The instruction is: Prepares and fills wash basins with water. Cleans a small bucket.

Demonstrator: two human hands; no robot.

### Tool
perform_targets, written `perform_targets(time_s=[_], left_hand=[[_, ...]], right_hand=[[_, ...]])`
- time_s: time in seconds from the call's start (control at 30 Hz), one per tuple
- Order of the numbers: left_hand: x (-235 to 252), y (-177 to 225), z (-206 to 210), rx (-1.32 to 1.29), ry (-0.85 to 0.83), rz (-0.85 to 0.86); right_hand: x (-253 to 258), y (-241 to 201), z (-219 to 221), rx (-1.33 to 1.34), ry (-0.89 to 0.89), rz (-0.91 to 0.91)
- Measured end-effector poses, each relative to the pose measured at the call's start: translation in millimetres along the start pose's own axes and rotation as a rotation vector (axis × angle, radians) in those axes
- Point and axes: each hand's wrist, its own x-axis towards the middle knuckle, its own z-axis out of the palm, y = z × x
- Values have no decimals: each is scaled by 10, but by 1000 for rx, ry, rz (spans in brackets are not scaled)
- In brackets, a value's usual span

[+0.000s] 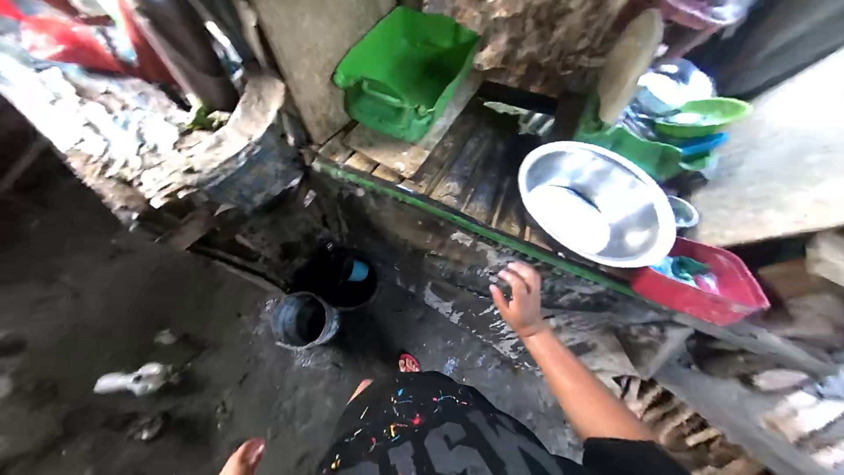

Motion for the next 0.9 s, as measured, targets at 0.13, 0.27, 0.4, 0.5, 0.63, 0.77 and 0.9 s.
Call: perform_targets(time_s=[0.13, 0.27, 0.4, 0.5, 0.63, 0.77, 0.9], left_hand=[[13, 75, 139, -162, -3, -159], [-144, 136, 143, -88, 21, -94], [-251, 115, 245, -456, 29, -121], [-309, 145, 235, -636, 28, -166], [-226, -108, 23, -370, 43, -269], [-164, -545, -315, -771, 100, -337], [212, -1207, -545, -494, 148, -167]], right_hand=[[-732, -210, 713, 219, -746, 266], [-1456, -47, 965, 255, -1418, 434], [-1231, -418, 593, 109, -1811, 661], [-908, -714, 513, -20, -1821, 732], [-1218, -282, 1108, 171, -1445, 925], [-730, -801, 1659, -229, -1400, 548], [-511, -1510, 2147, -135, -1557, 301]])
